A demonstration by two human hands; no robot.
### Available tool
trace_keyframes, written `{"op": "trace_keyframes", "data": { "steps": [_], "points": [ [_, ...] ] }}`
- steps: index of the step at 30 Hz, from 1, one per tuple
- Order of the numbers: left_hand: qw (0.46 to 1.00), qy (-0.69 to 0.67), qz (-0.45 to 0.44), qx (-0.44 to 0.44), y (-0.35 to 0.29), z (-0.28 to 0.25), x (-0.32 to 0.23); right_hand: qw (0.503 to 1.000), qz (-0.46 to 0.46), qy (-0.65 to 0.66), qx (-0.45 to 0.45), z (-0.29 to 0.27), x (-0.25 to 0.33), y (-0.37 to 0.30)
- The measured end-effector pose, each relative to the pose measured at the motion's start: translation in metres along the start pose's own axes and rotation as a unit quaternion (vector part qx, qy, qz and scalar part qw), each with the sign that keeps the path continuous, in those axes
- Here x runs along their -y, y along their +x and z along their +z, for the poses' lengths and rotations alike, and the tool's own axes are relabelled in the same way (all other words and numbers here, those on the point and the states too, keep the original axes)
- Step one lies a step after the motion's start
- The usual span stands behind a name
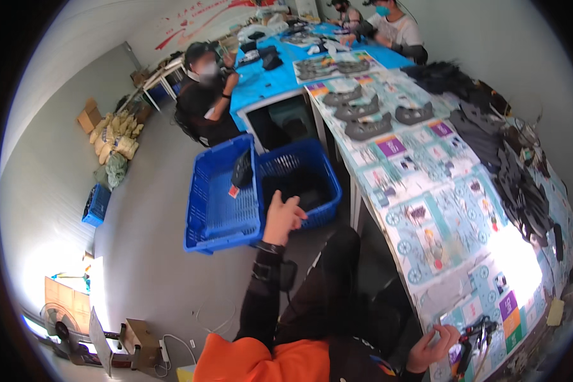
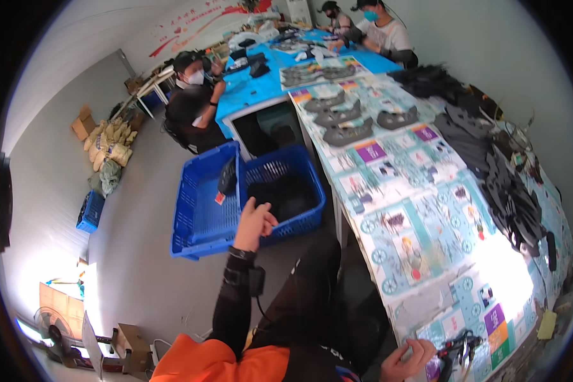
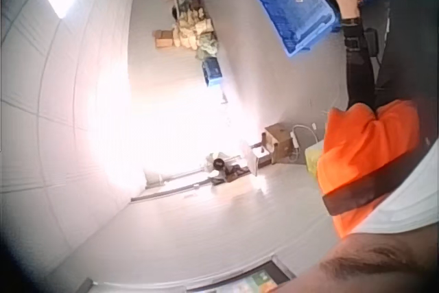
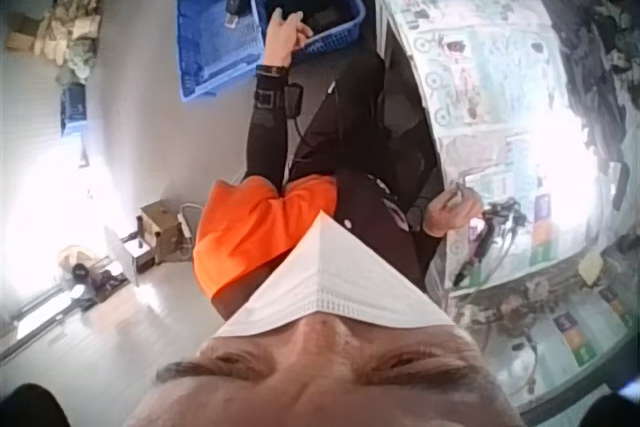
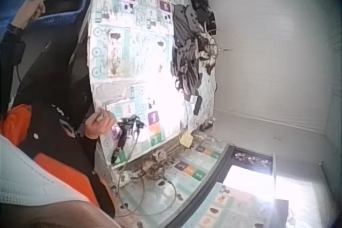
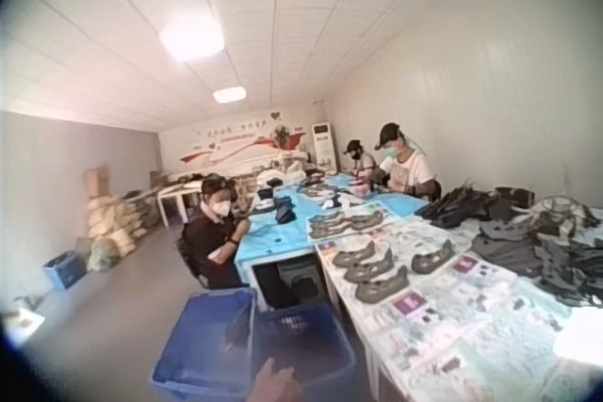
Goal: The person picks up a grey shoe component, applies adhesive from a hand-held dispenser gun to specific points on its surface, and places it back onto the workspace.
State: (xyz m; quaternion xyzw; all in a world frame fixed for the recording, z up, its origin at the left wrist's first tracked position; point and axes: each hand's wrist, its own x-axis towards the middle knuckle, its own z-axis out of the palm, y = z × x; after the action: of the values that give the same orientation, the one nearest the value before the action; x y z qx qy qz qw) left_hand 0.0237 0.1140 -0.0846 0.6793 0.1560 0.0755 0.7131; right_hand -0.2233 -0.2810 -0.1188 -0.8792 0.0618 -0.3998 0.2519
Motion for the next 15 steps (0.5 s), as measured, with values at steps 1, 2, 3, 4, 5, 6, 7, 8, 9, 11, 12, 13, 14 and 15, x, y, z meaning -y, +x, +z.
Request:
{"op": "trace_keyframes", "data": {
  "steps": [1, 2, 3, 4, 5, 6, 7, 8, 9, 11, 12, 13, 14, 15],
  "points": [
    [0.999, 0.039, -0.011, 0.005, 0.006, -0.021, 0.015, 0.999, 0.018, 0.026, 0.007, 0.001, -0.001, -0.003],
    [0.997, 0.079, -0.025, 0.01, 0.006, -0.029, 0.032, 1.0, 0.022, 0.014, 0.007, 0.002, -0.005, -0.005],
    [0.996, 0.076, -0.03, 0.021, -0.002, -0.025, 0.038, 0.999, 0.016, 0.029, 0.016, 0.002, -0.009, -0.005],
    [0.988, 0.146, 0.006, 0.045, -0.011, -0.022, 0.043, 0.999, 0.01, 0.045, 0.025, 0.001, -0.012, -0.006],
    [0.973, 0.22, 0.043, 0.058, -0.027, -0.023, 0.039, 0.999, 0.012, 0.047, 0.026, 0.0, -0.012, -0.008],
    [0.865, 0.431, 0.256, 0.031, -0.042, -0.017, 0.033, 0.998, 0.008, 0.058, 0.027, 0.001, -0.014, -0.009],
    [0.865, 0.43, 0.258, 0.031, -0.058, -0.012, 0.025, 0.997, 0.003, 0.072, 0.028, -0.001, -0.015, -0.01],
    [0.805, 0.486, 0.339, 0.033, -0.075, -0.005, 0.011, 0.997, -0.008, 0.069, 0.027, -0.001, -0.017, -0.012],
    [0.741, 0.524, 0.418, 0.044, -0.085, 0.013, 0.007, 0.998, -0.011, 0.056, 0.019, -0.003, -0.02, -0.011],
    [0.759, 0.507, 0.405, 0.048, -0.112, 0.031, -0.012, 0.998, -0.005, 0.066, 0.012, -0.008, -0.017, -0.013],
    [0.776, 0.494, 0.387, 0.053, -0.119, 0.034, -0.016, 0.998, -0.004, 0.068, 0.011, -0.008, -0.018, -0.013],
    [0.776, 0.495, 0.388, 0.053, -0.118, 0.034, -0.012, 0.997, -0.008, 0.07, 0.015, -0.006, -0.021, -0.012],
    [0.784, 0.508, 0.355, 0.034, -0.117, 0.03, -0.007, 0.997, -0.011, 0.076, 0.021, -0.006, -0.019, -0.013],
    [0.791, 0.52, 0.321, 0.015, -0.116, 0.026, -0.004, 0.997, -0.008, 0.078, 0.021, -0.006, -0.018, -0.012]
  ]
}}
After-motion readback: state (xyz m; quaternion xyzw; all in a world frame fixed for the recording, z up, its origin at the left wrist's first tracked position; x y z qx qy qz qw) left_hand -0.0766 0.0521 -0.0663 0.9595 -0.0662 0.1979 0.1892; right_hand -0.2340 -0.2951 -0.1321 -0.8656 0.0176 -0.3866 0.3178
